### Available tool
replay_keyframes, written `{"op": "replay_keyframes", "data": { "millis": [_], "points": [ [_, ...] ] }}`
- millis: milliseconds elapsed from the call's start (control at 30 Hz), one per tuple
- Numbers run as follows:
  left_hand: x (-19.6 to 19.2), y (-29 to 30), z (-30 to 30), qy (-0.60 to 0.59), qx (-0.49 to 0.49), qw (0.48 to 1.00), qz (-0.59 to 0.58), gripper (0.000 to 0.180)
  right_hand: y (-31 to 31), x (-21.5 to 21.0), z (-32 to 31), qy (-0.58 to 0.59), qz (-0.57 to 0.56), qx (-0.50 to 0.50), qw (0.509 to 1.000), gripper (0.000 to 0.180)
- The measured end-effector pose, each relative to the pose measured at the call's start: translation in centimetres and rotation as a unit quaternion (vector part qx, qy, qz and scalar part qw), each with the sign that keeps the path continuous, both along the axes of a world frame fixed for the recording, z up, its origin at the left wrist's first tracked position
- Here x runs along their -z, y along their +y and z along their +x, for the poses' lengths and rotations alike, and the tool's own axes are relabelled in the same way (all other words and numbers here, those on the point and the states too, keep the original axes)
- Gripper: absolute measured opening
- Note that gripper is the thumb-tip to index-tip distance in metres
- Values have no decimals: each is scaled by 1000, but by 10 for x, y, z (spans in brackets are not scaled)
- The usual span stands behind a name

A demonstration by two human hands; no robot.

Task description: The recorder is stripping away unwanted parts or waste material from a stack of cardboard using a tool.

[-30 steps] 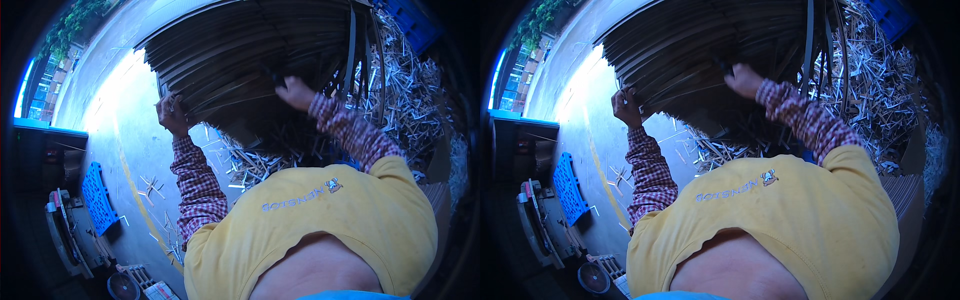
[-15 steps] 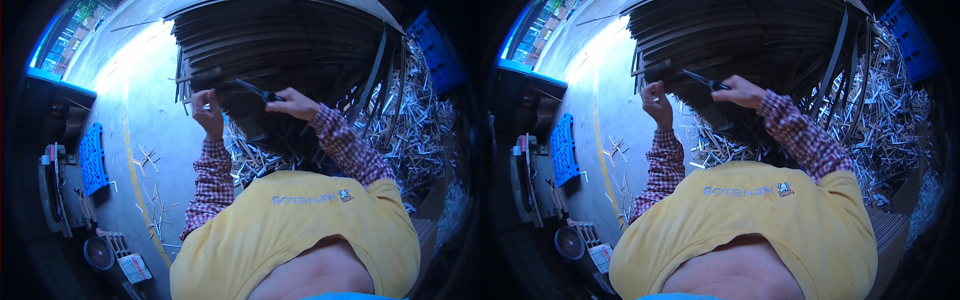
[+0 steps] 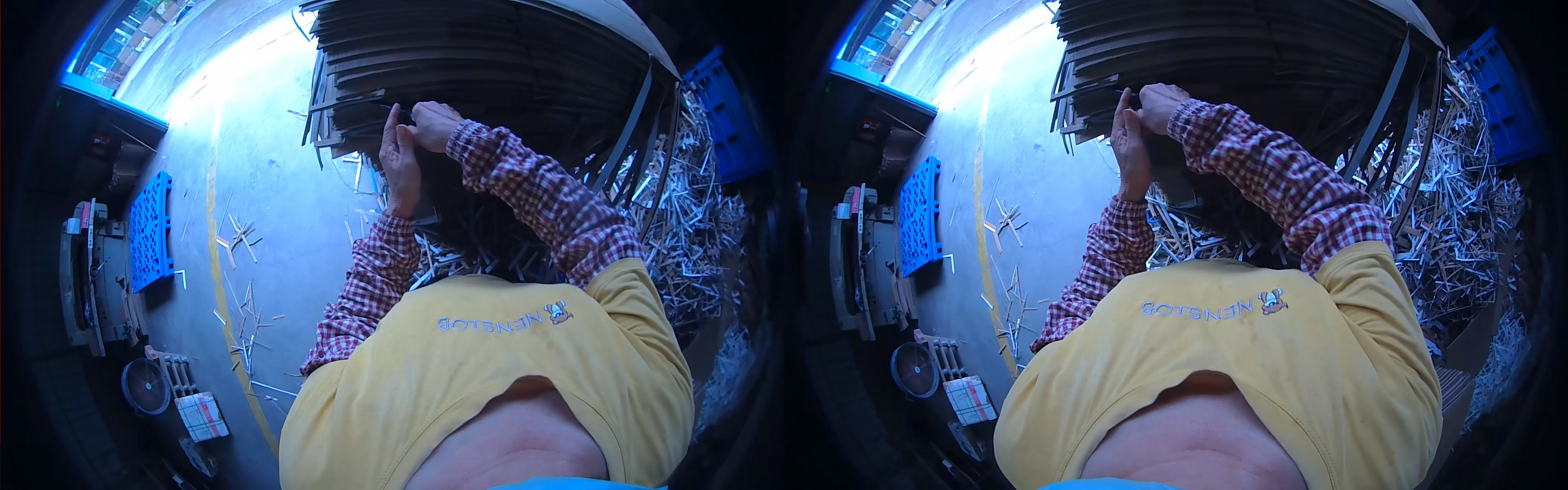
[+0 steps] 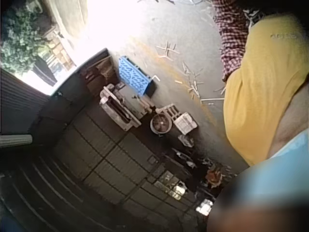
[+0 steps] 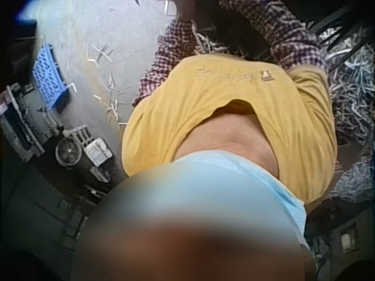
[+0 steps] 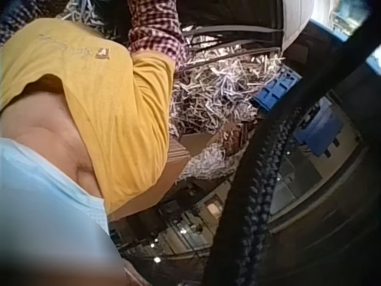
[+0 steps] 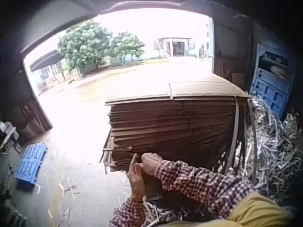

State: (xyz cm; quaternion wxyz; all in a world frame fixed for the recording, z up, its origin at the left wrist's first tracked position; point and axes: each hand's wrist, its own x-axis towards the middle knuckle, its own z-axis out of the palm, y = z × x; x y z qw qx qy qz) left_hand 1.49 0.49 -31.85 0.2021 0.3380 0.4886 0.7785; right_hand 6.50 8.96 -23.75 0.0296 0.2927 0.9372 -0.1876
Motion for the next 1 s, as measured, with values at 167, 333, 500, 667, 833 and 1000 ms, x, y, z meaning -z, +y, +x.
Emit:
{"op": "replay_keyframes", "data": {
  "millis": [167, 333, 500, 667, 833, 1000],
  "points": [
    [6, -37, 9, 97, -174, 977, -79, 30, -9, 39, 14, 166, -201, 43, 965, 37],
    [-4, -96, 8, 390, -195, 896, -77, 26, -60, 115, 81, -13, -319, -57, 946, 40],
    [26, -70, -24, 118, -83, 978, -147, 37, -2, 70, 60, 82, -348, -20, 934, 44],
    [3, -27, -3, 93, -11, 990, -110, 43, 3, 86, 30, 178, -347, 62, 919, 41],
    [26, -39, 27, 20, 16, 994, -102, 44, -23, 102, 29, 270, -475, 104, 831, 39],
    [117, -110, 45, -127, 112, 938, -304, 53, -85, 161, 81, 202, -474, 33, 857, 32]
  ]
}}
